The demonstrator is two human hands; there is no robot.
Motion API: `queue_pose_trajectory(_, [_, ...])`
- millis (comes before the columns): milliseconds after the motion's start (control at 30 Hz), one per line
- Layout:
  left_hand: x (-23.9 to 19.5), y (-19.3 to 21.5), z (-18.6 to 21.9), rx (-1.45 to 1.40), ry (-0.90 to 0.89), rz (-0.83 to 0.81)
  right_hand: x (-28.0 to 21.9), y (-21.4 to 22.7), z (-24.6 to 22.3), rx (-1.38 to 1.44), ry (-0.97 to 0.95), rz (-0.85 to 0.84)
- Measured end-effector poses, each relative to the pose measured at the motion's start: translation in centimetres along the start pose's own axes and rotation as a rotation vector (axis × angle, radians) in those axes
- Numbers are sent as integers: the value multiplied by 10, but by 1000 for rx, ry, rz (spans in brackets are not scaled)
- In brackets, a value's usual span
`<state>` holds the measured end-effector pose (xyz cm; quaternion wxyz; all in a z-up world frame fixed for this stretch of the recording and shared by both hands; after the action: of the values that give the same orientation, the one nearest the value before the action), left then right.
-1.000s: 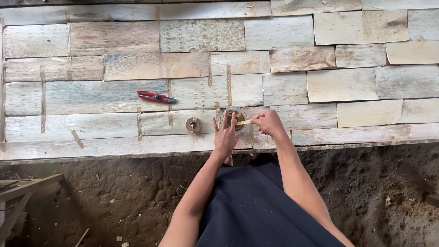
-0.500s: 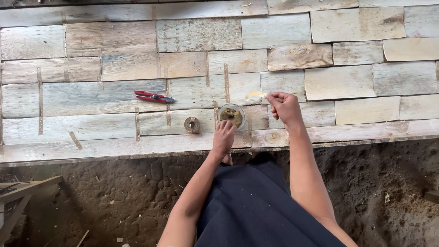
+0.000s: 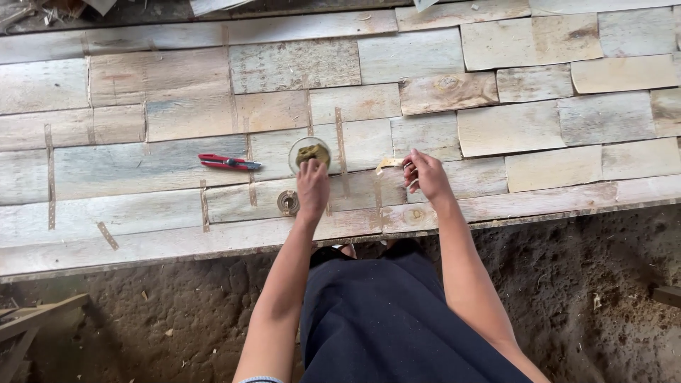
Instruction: Applying glue to thin wood strips and carefully positioning them onto a larger wooden panel to create a decorative or structural surface.
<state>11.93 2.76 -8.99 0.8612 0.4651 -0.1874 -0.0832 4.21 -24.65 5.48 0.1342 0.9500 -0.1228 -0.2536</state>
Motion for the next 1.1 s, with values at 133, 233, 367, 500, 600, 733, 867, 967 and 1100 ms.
queue_pose_trajectory(133, [8, 23, 6, 10, 31, 6, -5, -2, -11, -100, 38, -49])
queue_pose_trajectory(233, [20, 34, 35, -252, -90, 85, -10, -6, -20, -232, 107, -68])
queue_pose_trajectory(367, [33, 53, 96, -655, -220, 92, -18, -13, -34, -354, 134, -85])
queue_pose_trajectory(500, [34, 65, 124, -858, -184, -58, -20, -16, -40, -487, 150, -102])
queue_pose_trajectory(600, [34, 58, 125, -852, -153, -111, -26, -21, -52, -501, 171, -115])
queue_pose_trajectory(733, [32, 57, 122, -837, -160, -136, -36, -23, -63, -529, 198, -117])
queue_pose_trajectory(867, [31, 61, 121, -849, -133, -180, -37, -23, -58, -554, 227, -100])
queue_pose_trajectory(967, [31, 67, 122, -873, -110, -191, -43, -21, -64, -572, 236, -54])
queue_pose_trajectory(1100, [32, 71, 123, -889, -67, -201, -32, -20, -61, -603, 277, 39])
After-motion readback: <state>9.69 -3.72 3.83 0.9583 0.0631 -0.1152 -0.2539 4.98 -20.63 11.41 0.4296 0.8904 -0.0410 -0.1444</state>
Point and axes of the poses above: each hand's wrist, its own x-axis towards the middle knuckle, its own y-axis out of the back of the hand, z = x × y, the point moved 3 cm from there along x, towards the middle knuckle, and after that the axes turned 14 degrees about -x, right-handed, at the moved point
